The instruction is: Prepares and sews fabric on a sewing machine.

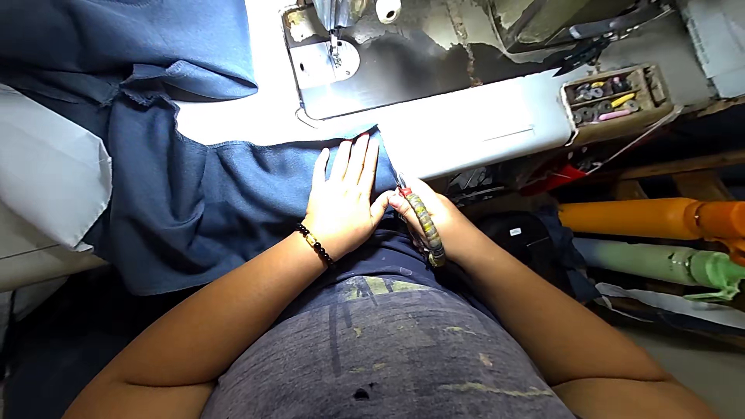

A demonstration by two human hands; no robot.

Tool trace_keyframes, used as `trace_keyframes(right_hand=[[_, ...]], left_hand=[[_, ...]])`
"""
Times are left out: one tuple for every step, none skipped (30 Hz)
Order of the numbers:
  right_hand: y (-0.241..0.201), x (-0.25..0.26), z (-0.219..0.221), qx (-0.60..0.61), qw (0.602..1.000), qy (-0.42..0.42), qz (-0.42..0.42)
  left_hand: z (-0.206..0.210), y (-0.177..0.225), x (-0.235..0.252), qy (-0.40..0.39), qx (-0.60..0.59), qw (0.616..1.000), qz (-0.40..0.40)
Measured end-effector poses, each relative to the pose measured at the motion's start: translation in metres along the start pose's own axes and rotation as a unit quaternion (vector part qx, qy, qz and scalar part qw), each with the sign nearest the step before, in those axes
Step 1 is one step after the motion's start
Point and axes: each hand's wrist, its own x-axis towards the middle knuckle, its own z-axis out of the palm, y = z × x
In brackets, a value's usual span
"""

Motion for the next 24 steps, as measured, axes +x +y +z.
trace_keyframes(right_hand=[[-0.001, 0.000, 0.000, -0.003, 1.000, 0.002, -0.001], [-0.001, 0.000, 0.000, -0.007, 1.000, 0.004, 0.000], [-0.001, 0.000, 0.000, -0.007, 1.000, 0.002, 0.000], [-0.001, 0.000, 0.000, -0.001, 1.000, 0.001, -0.001], [0.000, 0.000, 0.000, 0.013, 1.000, -0.004, 0.003], [0.000, 0.000, -0.001, 0.036, 0.999, -0.015, 0.011], [0.000, 0.000, -0.002, 0.053, 0.998, -0.029, 0.018], [0.000, 0.000, -0.003, 0.062, 0.997, -0.048, 0.026], [0.000, 0.000, -0.005, 0.062, 0.995, -0.066, 0.032], [0.000, 0.000, -0.006, 0.057, 0.995, -0.077, 0.035], [0.000, 0.000, -0.005, 0.051, 0.995, -0.080, 0.038], [-0.001, 0.001, -0.005, 0.049, 0.995, -0.078, 0.042], [-0.001, 0.001, -0.004, 0.051, 0.995, -0.073, 0.046], [-0.003, 0.001, -0.003, 0.056, 0.995, -0.068, 0.050], [-0.005, 0.002, -0.002, 0.061, 0.995, -0.062, 0.053], [-0.007, 0.002, 0.000, 0.073, 0.995, -0.052, 0.054], [-0.008, 0.002, 0.001, 0.080, 0.994, -0.043, 0.052], [-0.008, 0.003, 0.002, 0.083, 0.995, -0.032, 0.044], [-0.008, 0.003, 0.002, 0.083, 0.996, -0.023, 0.037], [-0.007, 0.004, 0.003, 0.084, 0.996, -0.017, 0.032], [-0.006, 0.004, 0.004, 0.089, 0.995, -0.014, 0.030], [-0.006, 0.004, 0.005, 0.101, 0.994, -0.015, 0.034], [-0.006, 0.004, 0.005, 0.119, 0.992, -0.021, 0.042], [-0.007, 0.003, 0.003, 0.150, 0.987, -0.028, 0.057]], left_hand=[[0.000, 0.000, 0.000, 0.002, -0.001, 1.000, 0.000], [0.000, 0.000, 0.000, 0.003, 0.000, 1.000, 0.000], [0.000, 0.000, 0.000, 0.005, 0.001, 1.000, 0.000], [0.001, 0.000, 0.000, 0.007, 0.004, 1.000, 0.001], [0.001, 0.000, 0.000, 0.006, 0.004, 1.000, 0.000], [0.001, 0.000, 0.000, 0.005, 0.002, 1.000, -0.001], [0.001, 0.000, -0.001, 0.005, -0.001, 1.000, -0.002], [0.001, 0.000, -0.001, 0.010, -0.002, 1.000, -0.001], [0.002, 0.001, -0.003, 0.015, -0.003, 1.000, 0.001], [0.003, 0.001, -0.005, 0.018, -0.002, 1.000, 0.004], [0.003, 0.002, -0.007, 0.016, -0.001, 1.000, 0.007], [0.004, 0.004, -0.008, 0.012, 0.001, 1.000, 0.010], [0.005, 0.005, -0.010, 0.013, 0.002, 1.000, 0.013], [0.006, 0.005, -0.010, 0.015, 0.004, 1.000, 0.015], [0.007, 0.005, -0.011, 0.018, 0.007, 1.000, 0.016], [0.007, 0.005, -0.011, 0.019, 0.008, 1.000, 0.017], [0.007, 0.005, -0.011, 0.015, 0.009, 1.000, 0.016], [0.007, 0.005, -0.011, 0.012, 0.011, 1.000, 0.016], [0.006, 0.005, -0.011, 0.010, 0.013, 1.000, 0.016], [0.006, 0.006, -0.010, 0.010, 0.015, 1.000, 0.017], [0.007, 0.006, -0.010, 0.010, 0.017, 1.000, 0.017], [0.007, 0.006, -0.010, 0.009, 0.020, 1.000, 0.018], [0.007, 0.005, -0.011, 0.009, 0.021, 1.000, 0.021], [0.006, 0.002, -0.010, 0.015, 0.021, 0.999, 0.026]])
